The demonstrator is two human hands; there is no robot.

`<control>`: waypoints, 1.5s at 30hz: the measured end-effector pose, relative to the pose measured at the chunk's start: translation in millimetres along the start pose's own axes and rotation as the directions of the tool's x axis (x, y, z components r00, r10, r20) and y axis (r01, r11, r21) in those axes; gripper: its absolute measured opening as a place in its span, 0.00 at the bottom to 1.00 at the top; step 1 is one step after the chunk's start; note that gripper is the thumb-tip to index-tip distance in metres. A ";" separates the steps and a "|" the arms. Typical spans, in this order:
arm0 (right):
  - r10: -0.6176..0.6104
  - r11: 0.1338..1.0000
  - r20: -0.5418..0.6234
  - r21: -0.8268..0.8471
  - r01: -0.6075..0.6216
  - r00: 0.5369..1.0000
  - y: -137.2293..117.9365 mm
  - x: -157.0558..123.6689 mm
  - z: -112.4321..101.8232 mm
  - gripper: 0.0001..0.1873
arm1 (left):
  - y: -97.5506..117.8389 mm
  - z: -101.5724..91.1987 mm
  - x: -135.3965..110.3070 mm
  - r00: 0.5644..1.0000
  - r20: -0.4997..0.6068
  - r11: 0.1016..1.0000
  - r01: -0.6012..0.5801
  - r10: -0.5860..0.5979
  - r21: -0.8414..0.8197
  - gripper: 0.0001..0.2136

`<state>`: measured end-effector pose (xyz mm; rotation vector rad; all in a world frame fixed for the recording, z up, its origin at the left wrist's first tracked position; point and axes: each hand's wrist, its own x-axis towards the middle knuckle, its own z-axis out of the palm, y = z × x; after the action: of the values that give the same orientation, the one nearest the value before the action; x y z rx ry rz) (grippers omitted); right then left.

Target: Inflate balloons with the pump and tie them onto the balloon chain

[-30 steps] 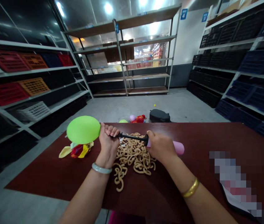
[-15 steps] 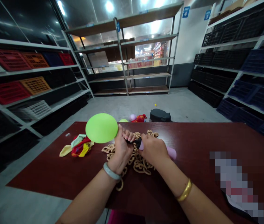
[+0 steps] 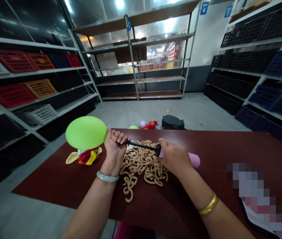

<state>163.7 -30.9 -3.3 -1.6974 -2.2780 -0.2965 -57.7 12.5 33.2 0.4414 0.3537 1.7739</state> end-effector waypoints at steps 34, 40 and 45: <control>0.016 1.000 0.065 -0.010 -0.015 0.998 -13.7 3.0 -10.6 0.26 | -44.7 6.3 -20.4 0.994 -0.086 0.997 0.070 -0.072 -0.026 0.23; 0.031 0.999 0.053 0.027 -0.033 0.998 -33.3 3.9 -9.9 0.18 | -69.9 16.4 -40.6 0.988 -0.077 0.991 0.136 -0.134 0.018 0.25; 0.015 0.998 0.059 0.056 -0.019 0.998 -27.6 1.9 -2.7 0.19 | -65.9 11.0 -33.0 0.985 -0.039 0.985 0.167 -0.166 0.031 0.25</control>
<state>137.0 -38.1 0.1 -1.7174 -2.2891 -0.1794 10.9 -3.6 9.1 0.3930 0.4351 1.6168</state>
